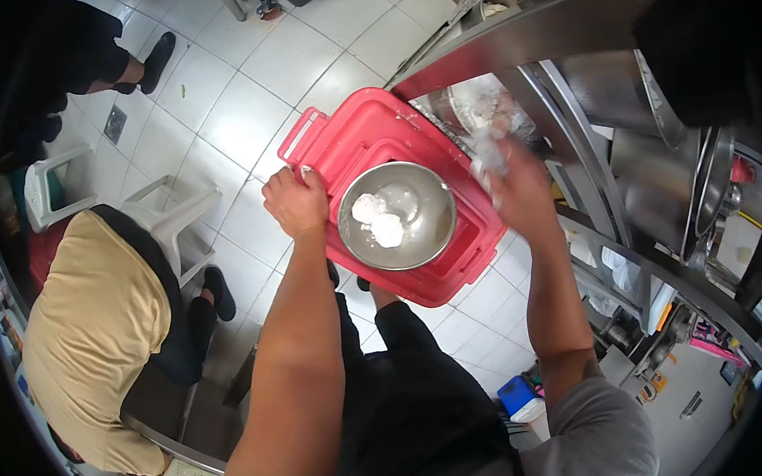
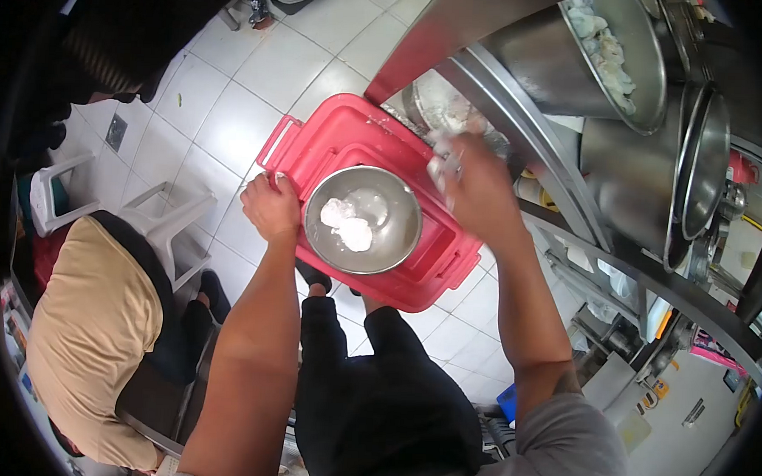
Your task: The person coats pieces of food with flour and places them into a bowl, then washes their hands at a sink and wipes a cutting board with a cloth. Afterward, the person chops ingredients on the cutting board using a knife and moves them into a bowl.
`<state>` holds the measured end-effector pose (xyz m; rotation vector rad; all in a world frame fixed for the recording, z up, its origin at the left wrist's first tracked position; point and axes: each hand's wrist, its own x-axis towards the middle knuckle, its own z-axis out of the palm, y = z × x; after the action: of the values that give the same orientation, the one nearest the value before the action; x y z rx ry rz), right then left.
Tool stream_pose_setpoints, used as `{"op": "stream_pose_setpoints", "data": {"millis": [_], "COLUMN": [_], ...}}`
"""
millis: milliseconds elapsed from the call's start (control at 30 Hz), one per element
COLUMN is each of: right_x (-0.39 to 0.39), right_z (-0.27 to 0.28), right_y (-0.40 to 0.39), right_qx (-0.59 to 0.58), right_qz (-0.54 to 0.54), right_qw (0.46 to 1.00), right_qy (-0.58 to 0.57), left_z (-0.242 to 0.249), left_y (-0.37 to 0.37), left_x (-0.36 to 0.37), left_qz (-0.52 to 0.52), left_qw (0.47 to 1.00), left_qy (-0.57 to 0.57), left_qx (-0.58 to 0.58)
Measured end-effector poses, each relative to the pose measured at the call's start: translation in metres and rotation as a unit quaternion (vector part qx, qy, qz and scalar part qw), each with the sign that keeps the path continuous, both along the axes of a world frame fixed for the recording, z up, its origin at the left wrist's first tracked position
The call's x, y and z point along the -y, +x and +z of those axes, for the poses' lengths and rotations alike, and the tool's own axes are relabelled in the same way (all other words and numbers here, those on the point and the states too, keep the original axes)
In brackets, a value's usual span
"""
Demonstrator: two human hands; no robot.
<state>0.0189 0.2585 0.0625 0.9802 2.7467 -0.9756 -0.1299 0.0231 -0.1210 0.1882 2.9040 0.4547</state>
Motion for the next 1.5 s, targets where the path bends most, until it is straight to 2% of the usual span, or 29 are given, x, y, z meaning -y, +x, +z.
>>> {"op": "stream_pose_setpoints", "data": {"millis": [33, 100, 133, 200, 233, 300, 333, 433, 533, 733, 833, 933, 1033, 1067, 1133, 1233, 1300, 1400, 1467, 1500], "right_x": [-0.021, -0.067, -0.099, -0.143, -0.155, -0.171, -0.162, -0.102, -0.107, -0.118, -0.125, -0.123, -0.145, -0.158, -0.167, -0.168, -0.169, -0.15, -0.154, -0.164], "right_z": [-0.024, -0.069, -0.108, -0.14, -0.14, -0.199, -0.186, -0.116, -0.126, -0.134, -0.143, -0.15, -0.146, -0.141, -0.149, -0.193, -0.201, -0.149, -0.15, -0.162], "right_y": [0.006, 0.001, -0.004, -0.028, -0.043, -0.046, -0.064, -0.089, -0.087, -0.093, -0.092, -0.091, -0.099, -0.104, -0.099, -0.08, -0.073, -0.083, -0.074, -0.058], "right_qx": [0.012, 0.143, 0.145, 0.177, 0.208, 0.151, 0.2, 0.211, 0.131, 0.129, 0.157, 0.203, 0.225, 0.25, 0.252, 0.126, 0.094, 0.233, 0.223, 0.177], "right_qz": [-0.011, -0.065, -0.11, -0.109, -0.064, -0.087, -0.074, -0.034, -0.028, 0.059, 0.128, 0.123, 0.209, 0.191, 0.181, 0.188, 0.183, 0.141, 0.116, 0.111], "right_qw": [0.992, 0.962, 0.965, 0.967, 0.965, 0.958, 0.942, 0.921, 0.956, 0.967, 0.949, 0.936, 0.917, 0.93, 0.937, 0.949, 0.949, 0.926, 0.936, 0.953], "right_qy": [0.122, 0.222, 0.188, 0.147, 0.144, 0.228, 0.261, 0.325, 0.261, 0.212, 0.242, 0.261, 0.255, 0.192, 0.158, 0.22, 0.238, 0.261, 0.245, 0.22], "left_z": [0.002, 0.001, 0.0, -0.005, -0.008, -0.011, -0.011, -0.009, -0.009, -0.008, -0.008, -0.006, -0.007, -0.008, -0.007, -0.005, -0.003, -0.004, -0.005, -0.005], "left_y": [-0.001, 0.001, 0.001, 0.0, 0.0, 0.0, 0.0, 0.0, 0.0, 0.0, 0.001, 0.001, 0.0, 0.001, 0.001, 0.001, 0.001, 0.0, 0.001, 0.0], "left_x": [0.0, -0.002, -0.002, 0.003, 0.003, 0.005, 0.005, 0.003, 0.003, 0.003, 0.002, 0.002, 0.001, 0.002, 0.002, 0.001, 0.0, -0.001, 0.001, 0.001], "left_qz": [0.001, 0.0, 0.0, -0.001, -0.003, -0.005, -0.005, -0.001, 0.001, 0.002, 0.002, 0.002, 0.004, 0.004, 0.004, 0.006, 0.006, 0.006, 0.006, 0.005], "left_qw": [1.0, 1.0, 1.0, 1.0, 1.0, 1.0, 1.0, 1.0, 1.0, 1.0, 1.0, 1.0, 1.0, 1.0, 1.0, 1.0, 1.0, 1.0, 1.0, 1.0], "left_qy": [-0.002, -0.001, 0.001, 0.004, 0.009, 0.012, 0.011, 0.009, 0.013, 0.007, 0.006, 0.003, 0.003, 0.003, -0.001, -0.001, 0.001, 0.003, 0.006, 0.006], "left_qx": [0.005, 0.008, 0.004, -0.006, -0.011, -0.015, -0.014, -0.008, -0.011, -0.005, -0.004, -0.001, 0.0, 0.001, 0.004, 0.008, 0.01, 0.008, 0.002, 0.002]}}
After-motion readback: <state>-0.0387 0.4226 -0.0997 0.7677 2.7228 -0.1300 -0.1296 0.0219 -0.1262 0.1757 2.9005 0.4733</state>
